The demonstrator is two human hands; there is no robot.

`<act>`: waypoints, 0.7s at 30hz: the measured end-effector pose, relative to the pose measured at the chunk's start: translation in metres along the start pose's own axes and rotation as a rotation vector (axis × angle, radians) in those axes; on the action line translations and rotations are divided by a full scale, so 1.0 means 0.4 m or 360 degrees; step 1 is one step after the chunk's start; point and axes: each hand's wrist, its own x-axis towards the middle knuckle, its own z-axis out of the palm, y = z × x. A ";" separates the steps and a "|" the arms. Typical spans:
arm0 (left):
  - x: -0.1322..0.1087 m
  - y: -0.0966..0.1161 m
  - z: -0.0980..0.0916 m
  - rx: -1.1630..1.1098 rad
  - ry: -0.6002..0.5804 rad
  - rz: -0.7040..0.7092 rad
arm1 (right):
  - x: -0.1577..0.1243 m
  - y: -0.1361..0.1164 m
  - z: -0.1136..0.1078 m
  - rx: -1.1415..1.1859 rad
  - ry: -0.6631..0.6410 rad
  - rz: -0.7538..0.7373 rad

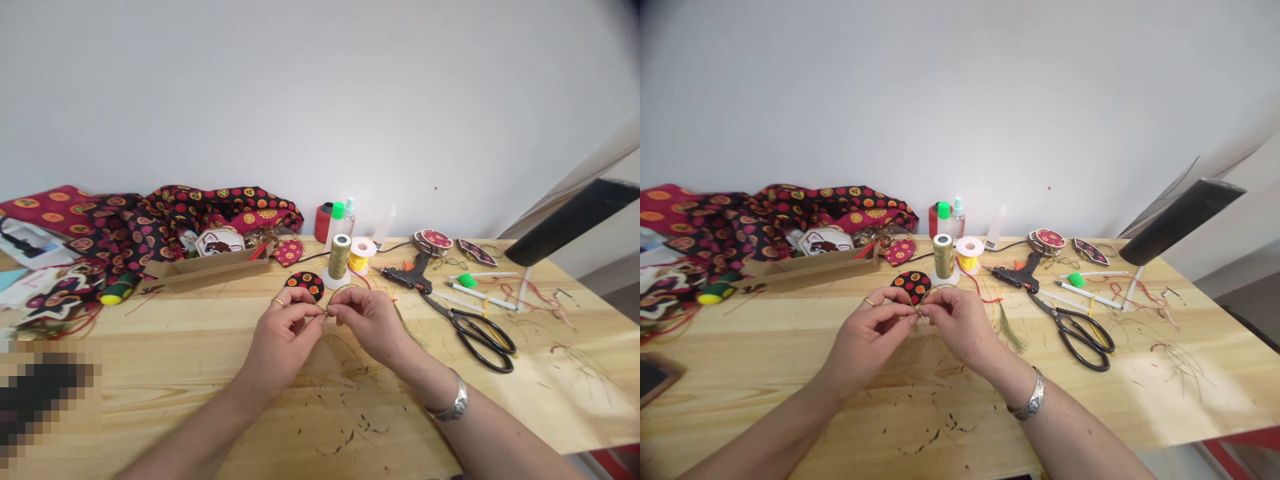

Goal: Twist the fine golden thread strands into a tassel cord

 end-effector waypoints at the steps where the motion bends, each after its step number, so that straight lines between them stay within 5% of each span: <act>1: 0.003 0.002 -0.003 -0.0016 -0.0017 -0.0029 | 0.000 0.000 0.000 -0.0001 0.0004 -0.0009; 10: 0.019 0.019 -0.031 -0.0332 -0.0322 -0.0341 | -0.003 -0.003 -0.001 0.0042 0.0002 -0.0130; 16: 0.021 0.013 -0.027 -0.0210 -0.0174 -0.0282 | -0.002 -0.001 -0.005 -0.0091 0.0027 -0.0139; 21: 0.016 0.013 -0.021 0.0142 0.0024 0.0054 | -0.003 -0.008 -0.008 -0.0184 0.0030 -0.0198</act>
